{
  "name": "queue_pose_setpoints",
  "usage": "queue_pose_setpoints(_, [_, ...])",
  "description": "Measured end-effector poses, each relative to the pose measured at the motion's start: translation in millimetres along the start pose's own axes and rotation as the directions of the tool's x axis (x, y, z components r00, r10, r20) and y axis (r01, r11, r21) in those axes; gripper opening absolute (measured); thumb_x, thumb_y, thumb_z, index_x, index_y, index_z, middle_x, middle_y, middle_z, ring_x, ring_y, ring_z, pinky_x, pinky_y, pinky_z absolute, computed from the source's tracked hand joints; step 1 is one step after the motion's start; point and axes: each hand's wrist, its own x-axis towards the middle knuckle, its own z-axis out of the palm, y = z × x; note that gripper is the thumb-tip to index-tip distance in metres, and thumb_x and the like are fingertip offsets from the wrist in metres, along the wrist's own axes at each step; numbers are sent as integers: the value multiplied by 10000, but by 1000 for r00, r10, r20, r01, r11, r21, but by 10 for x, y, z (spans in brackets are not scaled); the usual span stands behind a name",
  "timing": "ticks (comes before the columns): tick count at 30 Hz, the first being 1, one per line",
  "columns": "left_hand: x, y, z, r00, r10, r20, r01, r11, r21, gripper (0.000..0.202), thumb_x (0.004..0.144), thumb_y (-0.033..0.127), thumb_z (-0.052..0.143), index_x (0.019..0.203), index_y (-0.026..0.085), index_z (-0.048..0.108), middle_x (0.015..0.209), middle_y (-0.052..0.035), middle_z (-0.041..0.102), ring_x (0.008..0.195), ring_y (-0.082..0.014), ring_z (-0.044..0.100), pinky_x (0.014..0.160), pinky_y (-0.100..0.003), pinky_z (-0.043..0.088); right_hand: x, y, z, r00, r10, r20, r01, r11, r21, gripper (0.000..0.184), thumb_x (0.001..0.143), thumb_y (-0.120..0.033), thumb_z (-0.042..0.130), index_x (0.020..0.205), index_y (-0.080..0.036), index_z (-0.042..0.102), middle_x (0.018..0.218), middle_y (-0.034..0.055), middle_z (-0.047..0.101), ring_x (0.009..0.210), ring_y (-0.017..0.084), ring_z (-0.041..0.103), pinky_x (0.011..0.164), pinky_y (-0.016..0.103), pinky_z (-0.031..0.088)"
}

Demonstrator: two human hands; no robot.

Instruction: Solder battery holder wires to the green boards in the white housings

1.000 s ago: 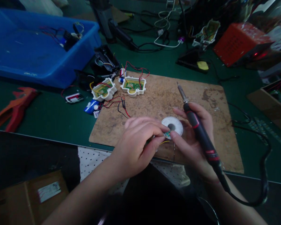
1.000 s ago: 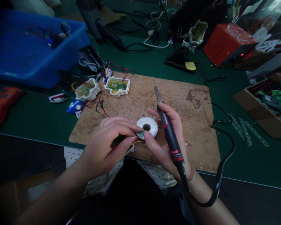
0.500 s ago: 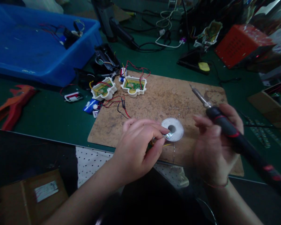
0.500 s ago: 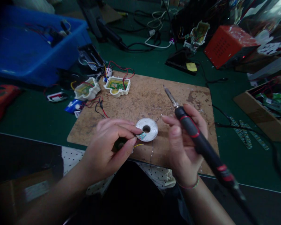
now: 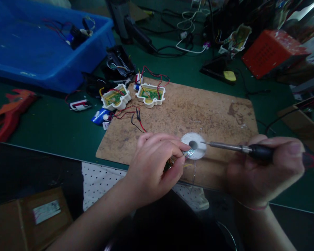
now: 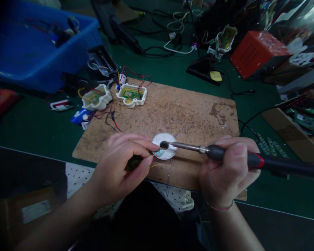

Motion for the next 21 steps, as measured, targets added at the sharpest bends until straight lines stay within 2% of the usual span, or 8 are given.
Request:
queue_pose_setpoints(3, [-8, -9, 3, 1000, -3, 3, 3, 1000, -7, 84, 958, 170, 642, 933, 241, 604, 1133, 42, 806, 1142, -195, 701, 1061, -456, 387, -67, 51, 109, 994, -107, -23, 108, 994, 26, 202, 851, -284, 565, 660, -217, 559, 555, -68, 394, 437, 93, 369, 417, 278, 227])
queue_pose_setpoints(7, [-6, -11, 6, 1000, -3, -5, 3, 1000, -8, 84, 958, 169, 636, 930, 241, 604, 1128, 43, 807, 1146, -200, 702, 1057, -460, 385, -71, 63, 92, 997, -64, 43, 63, 997, 35, 157, 798, -244, 577, 645, -216, 568, 542, -59, 424, 446, 105, 423, 405, 287, 248])
queue_pose_setpoints(11, [-7, -2, 3, 1000, -1, -6, 1, 1000, -8, 91, 949, 168, 654, 928, 241, 603, 1125, 64, 804, 1143, -189, 706, 1052, -455, 385, -54, 69, 68, 993, -81, 82, 78, 996, 40, 143, 788, -213, 564, 646, -205, 580, 532, -64, 419, 441, 101, 419, 400, 280, 237])
queue_pose_setpoints(21, [-5, 1, 3, 1000, 4, -5, -4, 1000, -5, 100, 953, 167, 652, 914, 240, 596, 1119, 62, 803, 1136, -183, 710, 1042, -455, 392, -79, 43, 65, 985, -81, 152, 81, 997, 6, 153, 822, -218, 590, 669, -209, 585, 577, -47, 443, 480, 114, 451, 420, 284, 268])
